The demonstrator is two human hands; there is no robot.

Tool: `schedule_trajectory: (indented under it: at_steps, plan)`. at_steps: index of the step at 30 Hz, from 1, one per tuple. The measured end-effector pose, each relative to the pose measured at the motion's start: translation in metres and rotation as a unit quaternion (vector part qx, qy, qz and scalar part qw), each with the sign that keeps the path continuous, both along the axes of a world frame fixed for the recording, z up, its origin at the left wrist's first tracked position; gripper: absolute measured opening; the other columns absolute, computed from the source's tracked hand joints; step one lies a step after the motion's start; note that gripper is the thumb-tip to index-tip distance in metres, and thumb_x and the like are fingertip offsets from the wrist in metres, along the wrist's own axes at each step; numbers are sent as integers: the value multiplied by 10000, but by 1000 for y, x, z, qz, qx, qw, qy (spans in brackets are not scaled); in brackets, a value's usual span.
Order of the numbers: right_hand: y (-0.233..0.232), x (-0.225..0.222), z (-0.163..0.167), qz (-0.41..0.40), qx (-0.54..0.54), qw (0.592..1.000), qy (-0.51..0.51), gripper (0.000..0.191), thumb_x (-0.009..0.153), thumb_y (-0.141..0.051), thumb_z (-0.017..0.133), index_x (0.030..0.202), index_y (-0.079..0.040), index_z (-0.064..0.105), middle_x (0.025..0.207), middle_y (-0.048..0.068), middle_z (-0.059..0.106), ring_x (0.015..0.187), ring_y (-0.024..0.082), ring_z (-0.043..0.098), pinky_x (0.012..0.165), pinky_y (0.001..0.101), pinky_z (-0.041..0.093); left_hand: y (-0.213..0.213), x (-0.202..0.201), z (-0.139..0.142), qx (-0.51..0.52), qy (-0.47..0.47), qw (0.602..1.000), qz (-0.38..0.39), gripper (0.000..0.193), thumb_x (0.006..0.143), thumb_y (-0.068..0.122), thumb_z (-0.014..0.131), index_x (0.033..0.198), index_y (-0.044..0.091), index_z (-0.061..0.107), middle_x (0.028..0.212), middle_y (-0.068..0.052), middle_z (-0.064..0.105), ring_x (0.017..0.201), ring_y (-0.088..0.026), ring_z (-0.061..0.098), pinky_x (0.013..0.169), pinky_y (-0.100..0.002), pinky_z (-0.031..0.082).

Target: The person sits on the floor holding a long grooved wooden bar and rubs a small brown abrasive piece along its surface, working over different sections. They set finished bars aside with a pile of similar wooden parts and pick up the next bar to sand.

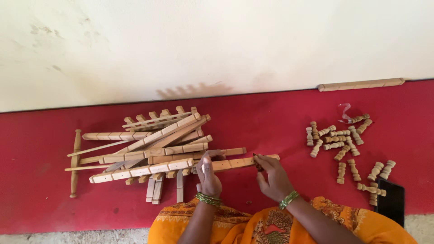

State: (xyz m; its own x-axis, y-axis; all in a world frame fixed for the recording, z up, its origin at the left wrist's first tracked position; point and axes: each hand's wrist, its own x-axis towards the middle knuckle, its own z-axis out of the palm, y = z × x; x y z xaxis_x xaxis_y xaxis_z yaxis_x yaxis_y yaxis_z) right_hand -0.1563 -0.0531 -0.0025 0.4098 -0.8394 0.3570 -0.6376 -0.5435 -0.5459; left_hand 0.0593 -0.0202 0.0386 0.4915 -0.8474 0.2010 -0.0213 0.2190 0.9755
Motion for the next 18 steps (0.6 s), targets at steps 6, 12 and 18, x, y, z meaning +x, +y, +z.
schedule_trajectory:
  at_steps: [6, 12, 18]
  plan:
    - [-12, 2, -12, -59, 117, 990, -52, 206, 907, -39, 647, 1050, -133, 762, 988, 56, 777, 814, 128, 737, 696, 245, 610, 2, 1, -5, -71, 131, 987, -62, 506, 1023, 506, 490, 918, 61, 709, 854, -105, 686, 852, -221, 652, 807, -391, 522]
    - [-30, -14, -49, -104, 185, 976, -57, 90, 911, -113, 683, 925, -128, 771, 887, 40, 771, 690, 75, 745, 577, 182, 587, 1, 4, -7, -116, 292, 938, -147, 446, 1061, 437, 470, 954, 75, 708, 809, -98, 681, 768, -229, 655, 824, -453, 580]
    - [-39, -16, -26, -241, 318, 915, -61, 55, 885, -113, 714, 914, -104, 760, 904, 64, 777, 734, 99, 747, 622, 221, 628, 3, 8, 5, -101, 268, 940, -185, 424, 1050, 375, 397, 1085, 71, 690, 875, -85, 685, 848, -230, 676, 787, -436, 581]
